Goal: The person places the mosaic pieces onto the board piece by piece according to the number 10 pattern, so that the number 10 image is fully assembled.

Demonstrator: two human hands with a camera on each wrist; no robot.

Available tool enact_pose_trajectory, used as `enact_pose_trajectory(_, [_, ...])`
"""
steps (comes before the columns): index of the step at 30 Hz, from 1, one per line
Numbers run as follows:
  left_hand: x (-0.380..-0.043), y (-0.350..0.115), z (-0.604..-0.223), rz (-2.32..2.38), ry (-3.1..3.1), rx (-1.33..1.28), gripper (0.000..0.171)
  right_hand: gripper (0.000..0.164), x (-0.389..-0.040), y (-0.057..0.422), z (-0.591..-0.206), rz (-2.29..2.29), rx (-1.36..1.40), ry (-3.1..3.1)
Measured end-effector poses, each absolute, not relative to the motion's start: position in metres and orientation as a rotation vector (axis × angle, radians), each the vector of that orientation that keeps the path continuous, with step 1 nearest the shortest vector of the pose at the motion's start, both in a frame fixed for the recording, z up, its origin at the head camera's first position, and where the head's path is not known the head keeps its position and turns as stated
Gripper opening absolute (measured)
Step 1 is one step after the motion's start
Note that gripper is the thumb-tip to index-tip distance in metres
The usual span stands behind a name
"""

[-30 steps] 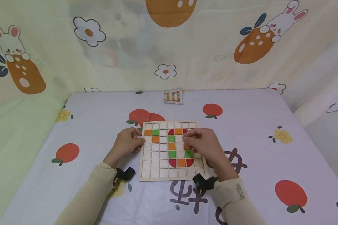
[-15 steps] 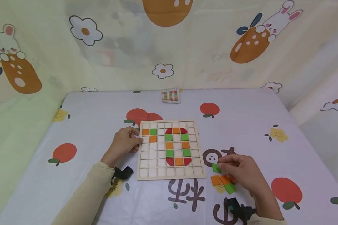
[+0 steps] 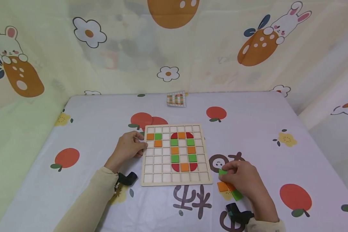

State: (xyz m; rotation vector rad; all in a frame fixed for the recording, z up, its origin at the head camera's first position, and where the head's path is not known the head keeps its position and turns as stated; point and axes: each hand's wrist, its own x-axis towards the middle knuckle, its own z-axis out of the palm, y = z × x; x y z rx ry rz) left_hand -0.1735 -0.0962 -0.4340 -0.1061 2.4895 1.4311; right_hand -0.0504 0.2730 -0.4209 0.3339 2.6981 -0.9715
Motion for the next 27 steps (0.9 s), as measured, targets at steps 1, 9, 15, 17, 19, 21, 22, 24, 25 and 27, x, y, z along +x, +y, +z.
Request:
enact_pose_trajectory(1, [-0.174, -0.096, -0.434, 1.435, 2.488, -0.105, 0.023, 0.034, -0.051, 0.272, -0.421, -0.962, 0.333, 2.702])
enact_pose_trajectory(9, [-0.173, -0.096, -0.434, 1.423, 2.494, -0.113, 0.023, 0.031, -0.051, 0.270, -0.419, -0.920, 0.339, 2.722])
enact_pose_trajectory(15, [-0.174, -0.096, -0.435, 1.428, 2.487, -0.109, 0.023, 0.029, -0.049, 0.268, -0.419, -0.954, 0.369, 2.724])
enact_pose_trajectory(17, [-0.174, -0.096, -0.435, 1.434, 2.482, -0.107, 0.023, 0.024, -0.048, 0.267, -0.419, -0.984, 0.357, 2.739])
enact_pose_trajectory(19, [-0.174, -0.096, -0.435, 1.437, 2.479, -0.108, 0.023, 0.020, -0.048, 0.266, -0.419, -1.025, 0.338, 2.755])
enact_pose_trajectory(21, [-0.174, -0.096, -0.435, 1.439, 2.478, -0.111, 0.023, 0.019, -0.048, 0.265, -0.419, -1.136, 0.330, 2.724])
enact_pose_trajectory(22, [-0.174, -0.096, -0.435, 1.439, 2.479, -0.111, 0.023, 0.020, -0.049, 0.264, -0.419, -1.195, 0.332, 2.696])
enact_pose_trajectory(24, [-0.174, -0.096, -0.434, 1.438, 2.483, -0.110, 0.023, 0.024, -0.051, 0.261, -0.419, -1.323, 0.346, 2.614])
enact_pose_trajectory(25, [-0.174, -0.096, -0.435, 1.437, 2.485, -0.109, 0.023, 0.026, -0.052, 0.260, -0.419, -1.390, 0.350, 2.564])
enact_pose_trajectory(27, [-0.173, -0.097, -0.435, 1.436, 2.489, -0.111, 0.022, 0.029, -0.056, 0.255, -0.418, -1.491, 0.362, 2.471])
